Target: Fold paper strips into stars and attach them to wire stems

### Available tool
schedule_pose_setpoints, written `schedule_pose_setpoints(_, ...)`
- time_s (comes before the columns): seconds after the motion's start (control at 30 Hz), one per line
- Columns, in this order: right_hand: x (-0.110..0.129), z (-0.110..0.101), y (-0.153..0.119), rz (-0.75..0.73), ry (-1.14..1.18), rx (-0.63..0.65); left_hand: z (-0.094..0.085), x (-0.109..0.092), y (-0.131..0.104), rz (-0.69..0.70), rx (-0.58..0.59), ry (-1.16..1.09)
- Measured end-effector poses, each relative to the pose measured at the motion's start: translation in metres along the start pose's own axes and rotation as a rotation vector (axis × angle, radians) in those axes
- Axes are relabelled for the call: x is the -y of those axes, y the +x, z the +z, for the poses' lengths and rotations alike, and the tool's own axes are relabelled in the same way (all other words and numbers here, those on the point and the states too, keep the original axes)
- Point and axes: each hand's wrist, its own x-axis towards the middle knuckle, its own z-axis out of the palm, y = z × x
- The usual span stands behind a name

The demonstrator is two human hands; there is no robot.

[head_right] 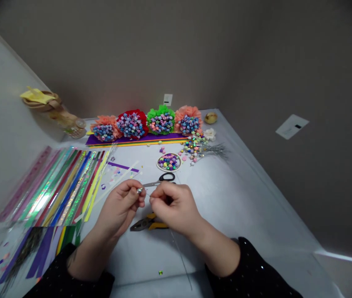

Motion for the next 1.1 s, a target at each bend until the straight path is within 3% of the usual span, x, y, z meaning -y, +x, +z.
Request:
schedule_pose_setpoints(0.23,0.0012,0.0012,0.0008,0.022,0.003,0.021,0.0,0.0016,0.0005,-0.052,0.012,-0.025)
schedule_pose_setpoints(1.1,0.002,0.0019,0.0008,0.064,0.01,0.04,0.0005,0.0006,0.0002,-0.05,0.001,-0.011)
